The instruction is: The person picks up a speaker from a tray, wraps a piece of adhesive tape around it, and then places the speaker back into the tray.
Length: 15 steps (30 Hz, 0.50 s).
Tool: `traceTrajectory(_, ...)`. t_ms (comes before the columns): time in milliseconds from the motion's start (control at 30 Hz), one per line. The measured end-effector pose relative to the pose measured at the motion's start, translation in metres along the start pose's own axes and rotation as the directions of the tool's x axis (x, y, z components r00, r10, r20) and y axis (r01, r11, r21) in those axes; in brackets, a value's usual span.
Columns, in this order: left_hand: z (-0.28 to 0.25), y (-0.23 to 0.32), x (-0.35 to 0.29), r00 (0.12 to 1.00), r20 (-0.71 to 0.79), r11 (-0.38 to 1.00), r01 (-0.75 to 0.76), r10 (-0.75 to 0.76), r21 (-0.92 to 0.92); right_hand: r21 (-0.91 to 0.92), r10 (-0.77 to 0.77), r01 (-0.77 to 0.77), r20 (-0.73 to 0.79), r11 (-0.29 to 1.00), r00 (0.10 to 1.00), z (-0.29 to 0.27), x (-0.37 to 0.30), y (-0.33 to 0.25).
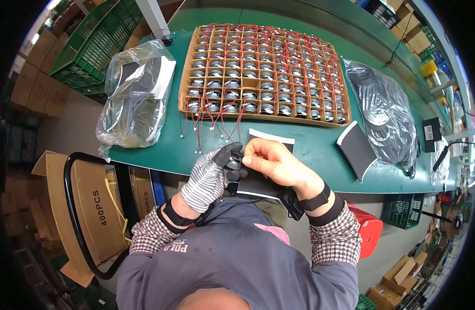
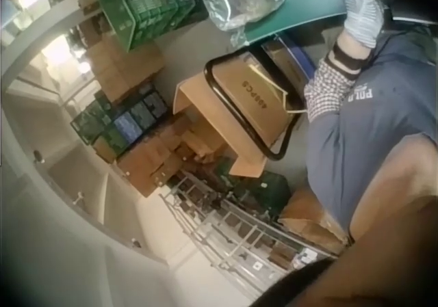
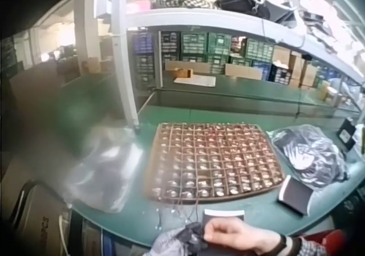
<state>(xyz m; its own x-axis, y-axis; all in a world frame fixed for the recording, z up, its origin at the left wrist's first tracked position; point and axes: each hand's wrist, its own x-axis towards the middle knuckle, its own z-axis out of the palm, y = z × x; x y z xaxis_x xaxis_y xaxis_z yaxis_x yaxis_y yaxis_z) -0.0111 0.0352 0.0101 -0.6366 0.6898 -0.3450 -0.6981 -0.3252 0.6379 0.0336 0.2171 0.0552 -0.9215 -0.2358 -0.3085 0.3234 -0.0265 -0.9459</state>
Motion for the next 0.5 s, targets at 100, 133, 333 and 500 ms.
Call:
traceTrajectory(100,-0.0017,0.0048,-0.0028,0.999,-0.019,0.999,0.039,-0.039,-0.007,-0.011,0.024,-0.024,0.013,1.000,1.000,0.0037,0.0029,0.0004)
traceTrajectory(133,-0.0026,0.0055,-0.0038,0.998,-0.026,0.998,0.062,-0.062,-0.010,-0.014,0.036,-0.036,0.016,0.999,0.999,0.0046,0.0037,0.0006)
traceTrajectory(333,-0.0071,-0.0016,-0.0063,0.996,-0.073,0.997,0.040,-0.044,-0.061,-0.014,0.047,-0.047,0.026,0.999,0.999,0.0087,0.0051,0.0033)
traceTrajectory(500,-0.0070,0.0006,-0.0077,0.994,-0.083,0.996,0.061,-0.067,-0.063,-0.032,0.073,-0.073,0.015,0.997,0.997,0.0095,0.0068,0.0033)
